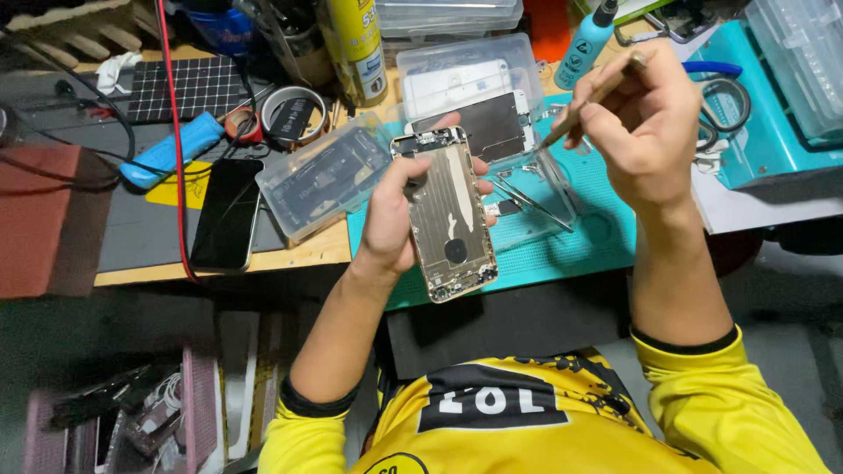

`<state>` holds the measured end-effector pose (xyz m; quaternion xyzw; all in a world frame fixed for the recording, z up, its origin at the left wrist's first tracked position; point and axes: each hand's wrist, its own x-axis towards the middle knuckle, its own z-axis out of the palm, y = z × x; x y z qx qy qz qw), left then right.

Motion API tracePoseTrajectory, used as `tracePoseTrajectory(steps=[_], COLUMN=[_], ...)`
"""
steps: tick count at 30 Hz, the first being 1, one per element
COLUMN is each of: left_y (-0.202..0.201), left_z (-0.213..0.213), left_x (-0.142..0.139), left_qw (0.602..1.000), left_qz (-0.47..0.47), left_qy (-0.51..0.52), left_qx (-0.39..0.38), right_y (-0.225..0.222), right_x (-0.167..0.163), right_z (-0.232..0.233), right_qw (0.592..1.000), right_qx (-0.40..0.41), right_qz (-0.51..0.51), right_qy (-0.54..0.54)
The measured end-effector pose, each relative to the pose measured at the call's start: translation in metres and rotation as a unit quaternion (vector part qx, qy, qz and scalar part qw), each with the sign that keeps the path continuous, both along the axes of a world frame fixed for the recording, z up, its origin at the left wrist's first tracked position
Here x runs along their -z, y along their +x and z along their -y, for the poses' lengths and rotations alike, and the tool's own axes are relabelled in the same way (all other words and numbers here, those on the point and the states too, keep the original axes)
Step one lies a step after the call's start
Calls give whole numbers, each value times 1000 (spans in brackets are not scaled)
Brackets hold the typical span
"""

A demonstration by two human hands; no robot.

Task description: The person holds a disassembled phone midframe and scrapes old adhesive residue from its inner surface with a small metal tool, rotating the frame to reach different edges. They then use a screwdriver to drive screws into the frame while small components and a screen assembly rest on the work mat.

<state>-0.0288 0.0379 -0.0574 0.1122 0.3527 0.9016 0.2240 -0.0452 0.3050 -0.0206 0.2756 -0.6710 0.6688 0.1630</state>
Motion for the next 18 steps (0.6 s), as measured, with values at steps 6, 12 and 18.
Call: tracePoseTrajectory(steps=[6,12,18], left_y=[12,16,16], left_z=[0,-4,-5], left_x=[-2,-2,-2], left_qw=[998,997,997], left_qz=[-49,-43,-46], left_qy=[-1,29,32], left_qx=[31,55,57], right_y=[27,35,32], right_x=[-12,-15,-9], right_z=[46,67,68], right_qw=[992,963,964], right_qx=[-25,10,0], right_qz=[-124,-243,-243], right_qy=[6,116,109])
